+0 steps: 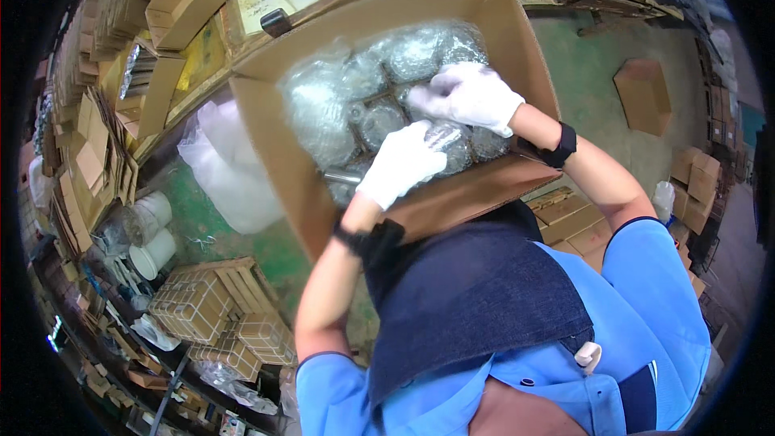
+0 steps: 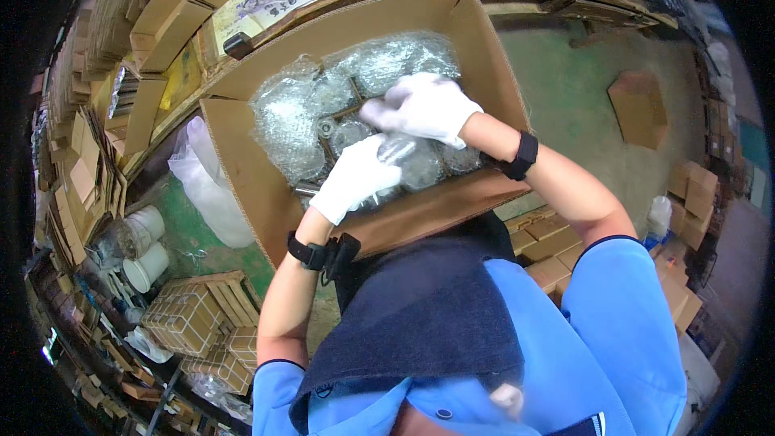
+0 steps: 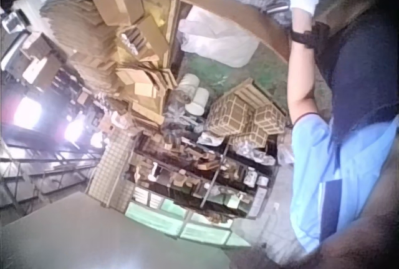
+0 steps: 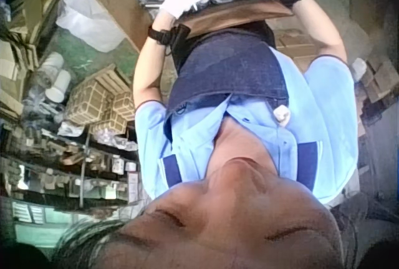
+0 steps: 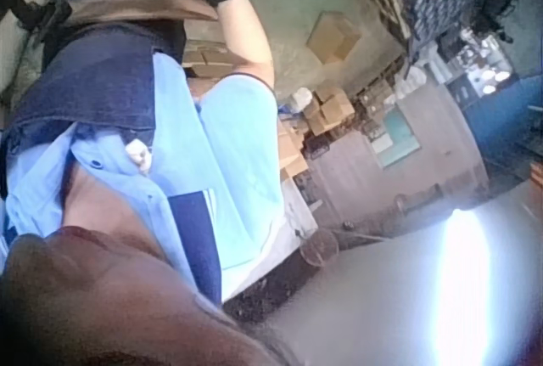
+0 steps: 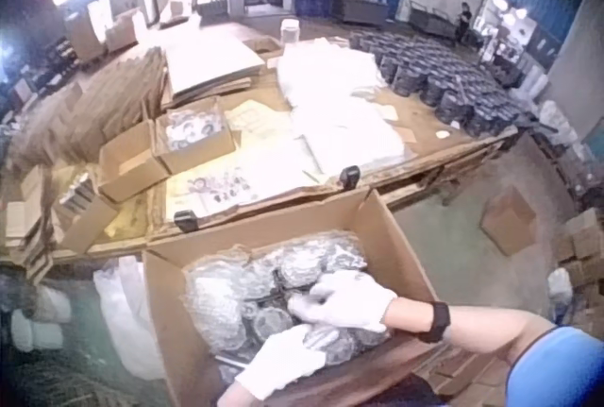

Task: The recorder wraps metal parts in bubble wrap and packs them into cardboard boxes, then seals the boxes with tape.

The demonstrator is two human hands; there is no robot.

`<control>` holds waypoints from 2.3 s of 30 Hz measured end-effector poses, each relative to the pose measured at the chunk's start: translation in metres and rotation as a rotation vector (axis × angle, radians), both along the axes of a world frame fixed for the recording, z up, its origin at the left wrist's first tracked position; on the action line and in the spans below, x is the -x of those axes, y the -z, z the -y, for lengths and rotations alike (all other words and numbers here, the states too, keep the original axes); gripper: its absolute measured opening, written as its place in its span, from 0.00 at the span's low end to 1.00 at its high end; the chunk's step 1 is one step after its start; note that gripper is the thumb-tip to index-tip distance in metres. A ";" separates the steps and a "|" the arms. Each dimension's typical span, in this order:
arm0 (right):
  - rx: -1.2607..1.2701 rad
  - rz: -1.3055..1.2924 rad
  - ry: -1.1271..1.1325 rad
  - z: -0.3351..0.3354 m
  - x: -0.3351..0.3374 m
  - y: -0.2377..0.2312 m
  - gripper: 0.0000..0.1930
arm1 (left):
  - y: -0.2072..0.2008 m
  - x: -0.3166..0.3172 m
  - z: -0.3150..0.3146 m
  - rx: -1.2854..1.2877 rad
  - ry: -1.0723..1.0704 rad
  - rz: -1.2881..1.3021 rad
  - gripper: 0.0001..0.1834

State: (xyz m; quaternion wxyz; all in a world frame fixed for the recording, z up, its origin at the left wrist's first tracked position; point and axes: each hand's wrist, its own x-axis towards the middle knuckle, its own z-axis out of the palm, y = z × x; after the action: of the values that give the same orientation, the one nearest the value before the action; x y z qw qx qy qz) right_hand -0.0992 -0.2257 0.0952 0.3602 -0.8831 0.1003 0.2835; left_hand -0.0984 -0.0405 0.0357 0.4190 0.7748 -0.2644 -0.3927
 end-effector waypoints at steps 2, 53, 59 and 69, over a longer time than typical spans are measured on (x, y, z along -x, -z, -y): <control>-0.362 0.390 -0.285 0.028 0.021 0.067 0.26 | 0.000 0.002 0.016 0.181 -0.054 -0.225 0.19; 0.397 -0.104 -0.015 0.037 0.013 0.085 0.18 | 0.142 -0.068 0.048 -0.014 -0.714 -0.049 0.08; 0.045 0.910 -0.285 0.039 -0.036 0.029 0.31 | 0.002 -0.076 0.011 0.040 -0.074 0.129 0.12; -0.633 -0.013 0.103 -0.055 -0.033 0.089 0.17 | -0.020 -0.045 -0.072 0.329 -0.726 -0.507 0.08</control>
State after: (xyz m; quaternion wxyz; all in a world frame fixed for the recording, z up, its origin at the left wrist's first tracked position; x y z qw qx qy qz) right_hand -0.0659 -0.1704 0.0057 0.6304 -0.7190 0.0538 0.2875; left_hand -0.0537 0.0315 0.0553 0.6978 0.6201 0.0756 -0.3505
